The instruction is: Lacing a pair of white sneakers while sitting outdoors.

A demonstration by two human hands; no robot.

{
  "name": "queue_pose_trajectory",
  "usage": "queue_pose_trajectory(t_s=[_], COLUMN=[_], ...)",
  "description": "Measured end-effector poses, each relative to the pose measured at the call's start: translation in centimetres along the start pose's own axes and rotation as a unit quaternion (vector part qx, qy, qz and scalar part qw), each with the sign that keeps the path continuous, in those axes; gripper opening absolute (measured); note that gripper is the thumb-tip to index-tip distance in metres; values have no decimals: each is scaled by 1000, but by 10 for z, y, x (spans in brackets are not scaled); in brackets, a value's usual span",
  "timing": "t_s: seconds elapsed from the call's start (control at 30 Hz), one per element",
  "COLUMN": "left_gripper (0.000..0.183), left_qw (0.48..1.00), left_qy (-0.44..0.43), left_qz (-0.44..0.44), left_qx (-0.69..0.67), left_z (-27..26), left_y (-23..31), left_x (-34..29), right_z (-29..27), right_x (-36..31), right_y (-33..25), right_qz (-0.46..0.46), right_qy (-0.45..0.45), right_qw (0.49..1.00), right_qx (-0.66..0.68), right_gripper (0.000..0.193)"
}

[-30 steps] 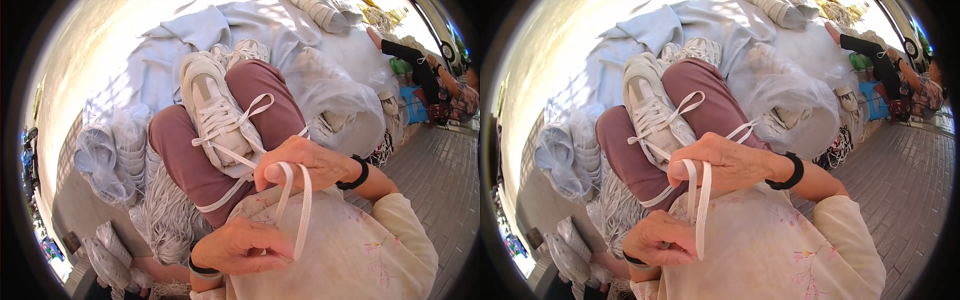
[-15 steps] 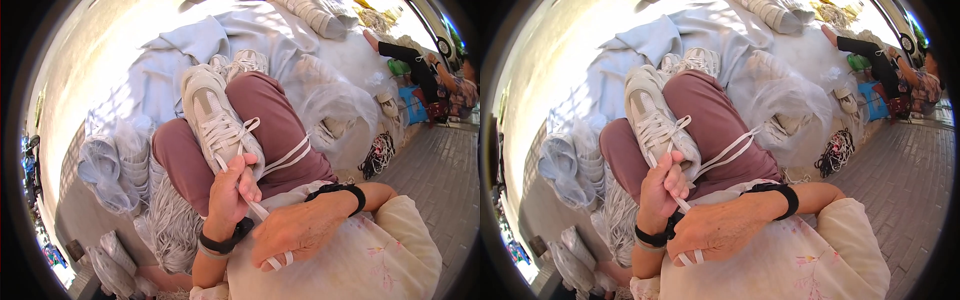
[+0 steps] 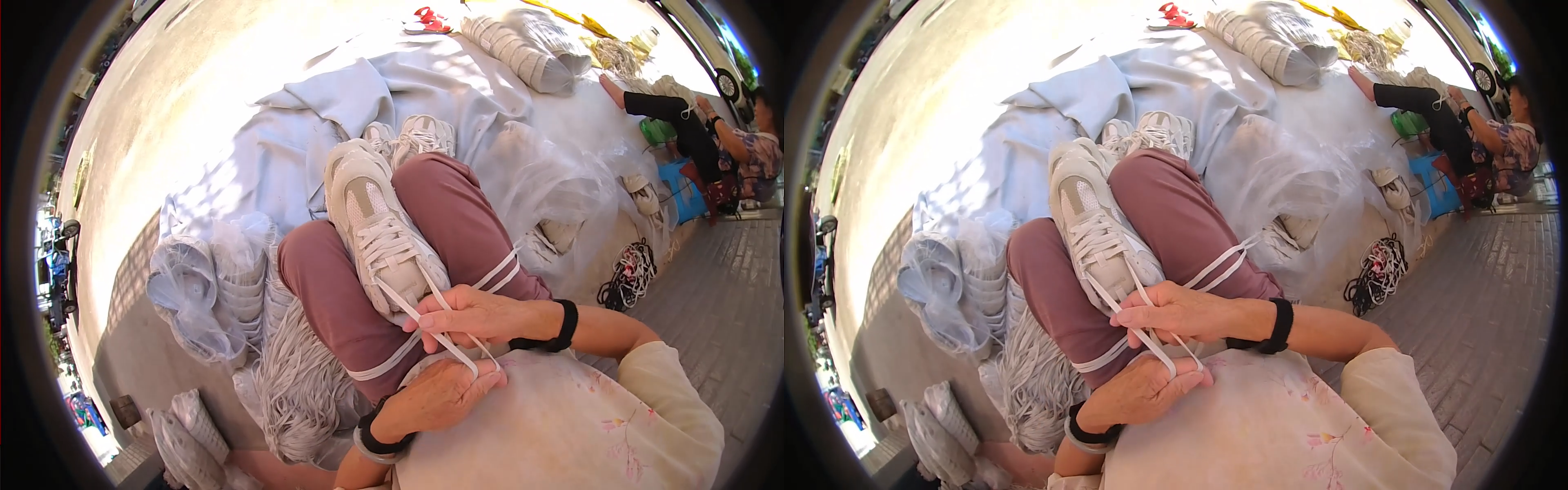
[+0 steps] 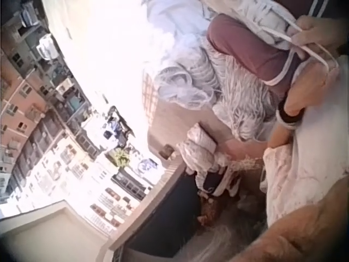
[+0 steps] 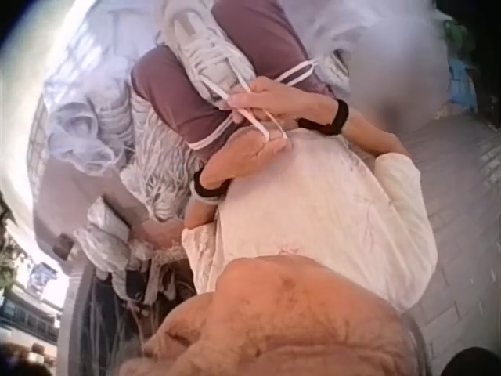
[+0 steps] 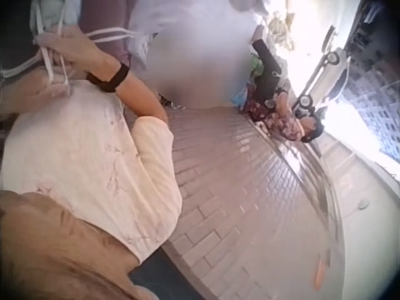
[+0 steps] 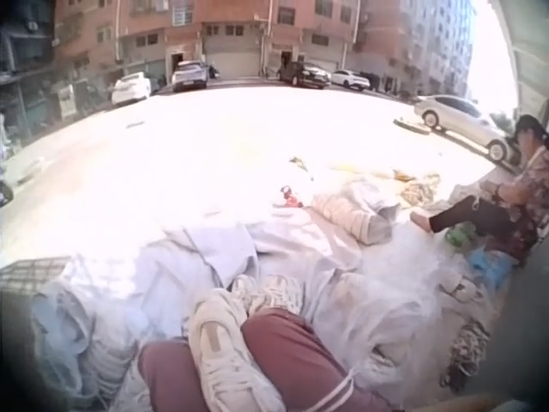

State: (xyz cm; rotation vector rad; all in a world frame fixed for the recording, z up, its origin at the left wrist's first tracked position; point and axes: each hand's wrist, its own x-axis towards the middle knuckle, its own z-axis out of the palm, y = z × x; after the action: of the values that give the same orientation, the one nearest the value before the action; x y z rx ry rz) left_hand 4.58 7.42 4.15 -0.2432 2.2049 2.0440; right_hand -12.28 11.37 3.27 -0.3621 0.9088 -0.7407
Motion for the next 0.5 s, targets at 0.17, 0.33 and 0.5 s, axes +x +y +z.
queue_pose_trajectory(t_s=[0.17, 0.33, 0.5], left_gripper=[27, 12, 8], left_qw=[993, 898, 871], left_qy=[57, 410, 406], left_qz=[-102, -135, -72], left_qx=[-21, 91, 269], left_z=[-37, -70, -90], left_y=[14, 0, -17], left_x=[-16, -3, 14], right_z=[-9, -9, -12], right_x=[9, 8, 12], right_y=[10, 6, 5], right_qz=[-1, -23, -46], right_qy=[4, -24, -46], right_qw=[999, 999, 996], right_qx=[35, -40, -56], right_gripper=[27, 29, 30])
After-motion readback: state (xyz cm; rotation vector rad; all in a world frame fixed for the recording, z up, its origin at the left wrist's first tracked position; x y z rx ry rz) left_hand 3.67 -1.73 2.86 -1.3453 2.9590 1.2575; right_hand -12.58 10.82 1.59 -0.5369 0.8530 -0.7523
